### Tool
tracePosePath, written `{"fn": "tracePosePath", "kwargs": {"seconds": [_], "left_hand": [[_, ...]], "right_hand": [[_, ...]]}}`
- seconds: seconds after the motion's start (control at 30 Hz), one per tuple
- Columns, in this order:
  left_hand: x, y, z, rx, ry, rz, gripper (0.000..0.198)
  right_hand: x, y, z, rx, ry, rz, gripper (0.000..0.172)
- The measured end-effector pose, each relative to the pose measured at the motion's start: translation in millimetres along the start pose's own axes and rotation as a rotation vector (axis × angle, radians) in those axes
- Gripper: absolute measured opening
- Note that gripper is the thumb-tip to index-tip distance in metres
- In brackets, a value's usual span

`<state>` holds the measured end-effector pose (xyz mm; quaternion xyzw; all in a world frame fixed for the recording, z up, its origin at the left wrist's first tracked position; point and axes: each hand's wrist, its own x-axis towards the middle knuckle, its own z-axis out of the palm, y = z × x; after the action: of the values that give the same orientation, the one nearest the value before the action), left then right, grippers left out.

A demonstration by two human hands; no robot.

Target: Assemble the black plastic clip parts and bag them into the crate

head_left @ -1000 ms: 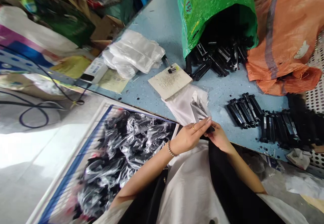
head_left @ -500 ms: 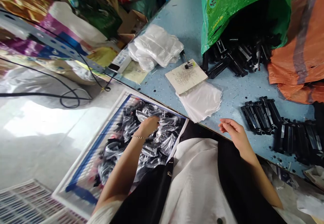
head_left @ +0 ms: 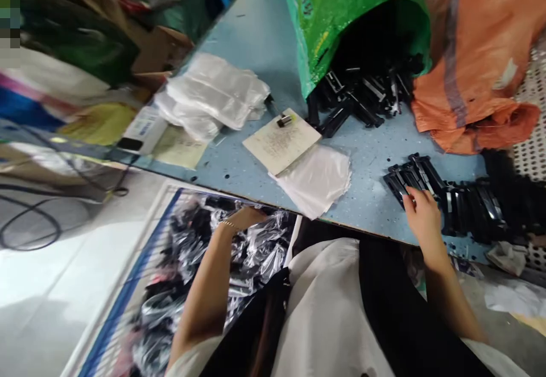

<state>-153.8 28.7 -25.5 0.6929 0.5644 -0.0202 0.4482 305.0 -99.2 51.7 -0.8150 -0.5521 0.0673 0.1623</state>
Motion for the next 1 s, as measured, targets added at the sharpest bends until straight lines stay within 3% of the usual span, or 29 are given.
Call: {"fn": "tracePosePath", "kwargs": {"seconds": [0.07, 0.1, 0.13, 0.17, 0.2, 0.23, 0.27, 0.33, 0.4, 0.47, 0.53, 0.63, 0.7, 0.8, 0.87, 0.93, 1.0], "left_hand": [[-11.4, 28.2, 6.9, -0.123, -0.27, 0.172, 0.031], [-16.1, 46.1, 12.2, -0.175, -0.33, 0.291, 0.032], [-18.6, 66.0, 18.9, -0.205, -0.298, 0.415, 0.034], [-17.9, 87.4, 26.9, -0.181, -0.15, 0.523, 0.035], [-13.4, 109.0, 35.9, -0.101, 0.087, 0.581, 0.034], [-5.2, 129.7, 45.1, 0.011, 0.307, 0.586, 0.032], [5.9, 148.4, 53.8, 0.126, 0.442, 0.574, 0.031], [31.7, 177.1, 67.9, 0.303, 0.54, 0.517, 0.032], [54.3, 193.1, 75.2, 0.401, 0.498, 0.447, 0.025], [68.1, 198.0, 75.8, 0.419, 0.442, 0.385, 0.015], [73.9, 194.2, 71.2, 0.34, 0.424, 0.343, 0.018], [75.7, 178.2, 60.5, 0.041, 0.396, 0.309, 0.012], [76.3, 165.8, 54.7, -0.195, 0.356, 0.284, 0.009], [76.3, 153.1, 51.1, -0.419, 0.351, 0.266, 0.005], [75.2, 150.8, 51.8, -0.422, 0.362, 0.326, 0.015], [74.2, 152.1, 54.0, -0.359, 0.371, 0.404, 0.023], [74.6, 153.9, 56.1, -0.295, 0.388, 0.424, 0.022]], "right_hand": [[8.8, 2.8, -5.7, -0.304, -0.09, 0.017, 0.03], [11.8, 0.5, -7.6, -0.395, -0.15, 0.012, 0.029], [13.8, -3.3, -9.0, -0.445, -0.201, -0.001, 0.028], [15.1, -7.8, -10.1, -0.463, -0.237, -0.015, 0.028], [15.9, -12.5, -11.0, -0.462, -0.259, -0.028, 0.028], [16.7, -16.9, -11.6, -0.45, -0.273, -0.04, 0.029], [17.8, -21.0, -11.7, -0.435, -0.281, -0.05, 0.03], [21.6, -28.9, -10.3, -0.417, -0.295, -0.053, 0.035], [26.5, -37.4, -6.4, -0.441, -0.337, -0.032, 0.04], [29.3, -45.4, -1.6, -0.46, -0.401, -0.057, 0.04], [27.2, -49.6, 1.8, -0.405, -0.458, -0.17, 0.038], [16.7, -43.3, 3.7, -0.247, -0.454, -0.344, 0.03], [10.4, -31.8, 5.0, -0.174, -0.383, -0.35, 0.026], [7.8, -14.7, 9.4, 0.019, -0.302, -0.246, 0.017], [8.3, -11.4, 13.8, 0.282, -0.294, -0.111, 0.017], [7.2, -17.8, 19.5, 0.651, -0.361, 0.047, 0.03], [3.6, -31.9, 27.9, 1.024, -0.515, 0.183, 0.04]]}}
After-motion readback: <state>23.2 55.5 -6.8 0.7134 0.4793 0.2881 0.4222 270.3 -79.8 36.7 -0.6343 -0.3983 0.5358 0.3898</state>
